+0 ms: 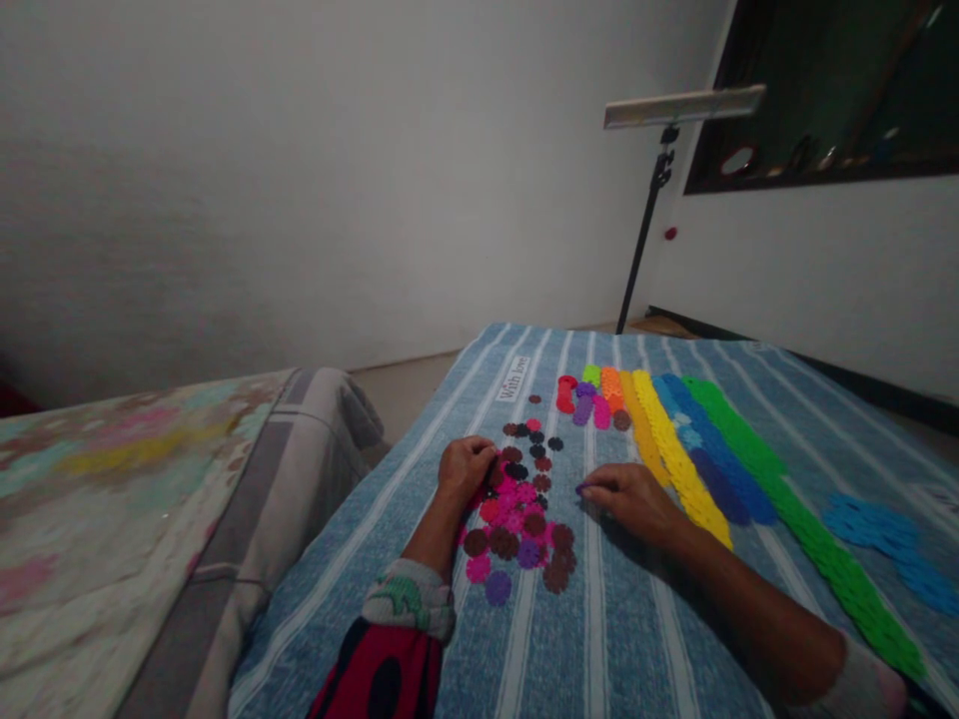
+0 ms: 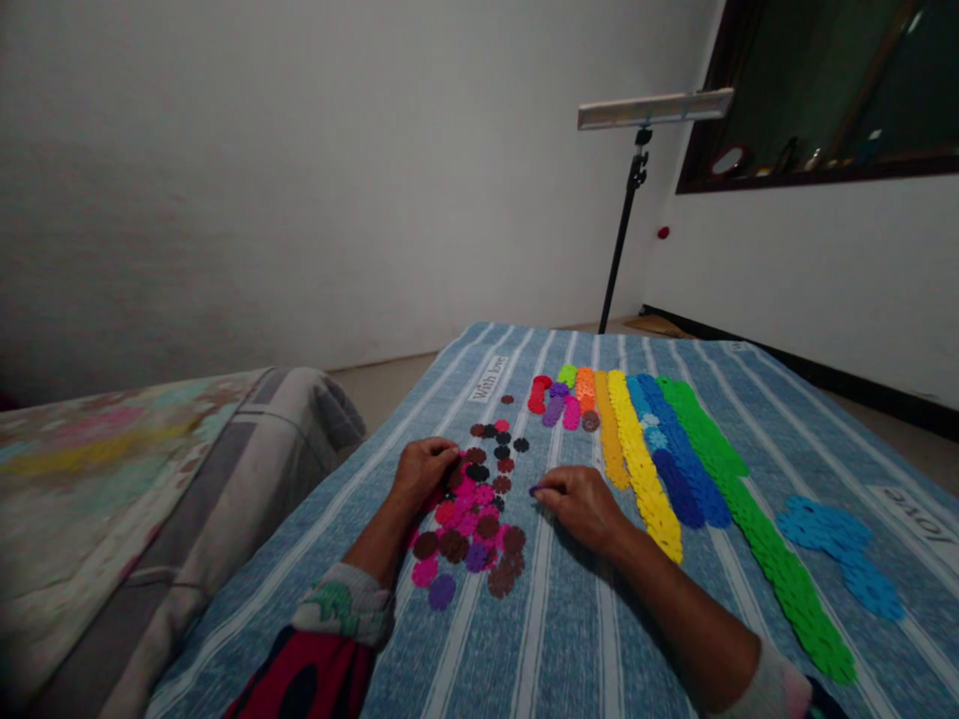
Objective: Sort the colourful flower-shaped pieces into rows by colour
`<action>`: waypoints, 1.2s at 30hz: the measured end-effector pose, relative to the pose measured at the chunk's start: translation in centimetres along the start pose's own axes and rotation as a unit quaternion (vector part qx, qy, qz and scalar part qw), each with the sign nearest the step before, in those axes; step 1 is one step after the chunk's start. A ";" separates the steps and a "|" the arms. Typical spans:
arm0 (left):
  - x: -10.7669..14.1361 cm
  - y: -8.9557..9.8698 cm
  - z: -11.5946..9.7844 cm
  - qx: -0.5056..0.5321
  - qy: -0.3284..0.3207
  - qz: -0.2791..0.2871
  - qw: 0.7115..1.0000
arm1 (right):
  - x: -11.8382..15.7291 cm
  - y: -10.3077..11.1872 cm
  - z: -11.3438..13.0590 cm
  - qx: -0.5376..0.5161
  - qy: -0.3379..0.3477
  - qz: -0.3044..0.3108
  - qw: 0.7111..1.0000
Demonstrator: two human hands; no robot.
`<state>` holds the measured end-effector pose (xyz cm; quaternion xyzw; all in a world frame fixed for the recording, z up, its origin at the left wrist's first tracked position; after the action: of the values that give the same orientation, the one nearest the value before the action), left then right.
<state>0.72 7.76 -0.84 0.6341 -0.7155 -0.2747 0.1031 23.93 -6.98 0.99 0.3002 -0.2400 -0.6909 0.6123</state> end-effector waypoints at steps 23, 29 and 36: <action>0.2 0.0 0.1 -0.022 0.026 0.003 0.999 | -12.1 1.8 -4.1 0.219 -0.096 -0.087 0.967; 0.2 -0.1 0.2 -0.024 0.018 0.008 1.000 | -11.1 1.9 -3.7 0.238 -0.097 -0.102 0.961; 0.3 -0.3 0.3 -0.028 0.029 0.001 0.999 | -7.6 0.5 -2.3 0.193 -0.063 -0.086 0.975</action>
<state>0.79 7.57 -1.27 0.6376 -0.7052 -0.2760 0.1414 26.44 0.56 0.69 0.3875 -0.3803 -0.6992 0.4652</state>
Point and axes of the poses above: each hand's wrist, its own x-axis away from the middle knuckle, its own y-axis out of the back of the hand, z = x × y, the point moved 5 cm from there along -x, towards the middle knuckle, and after that the axes turned 1 degree about x, right-handed, at the moved point
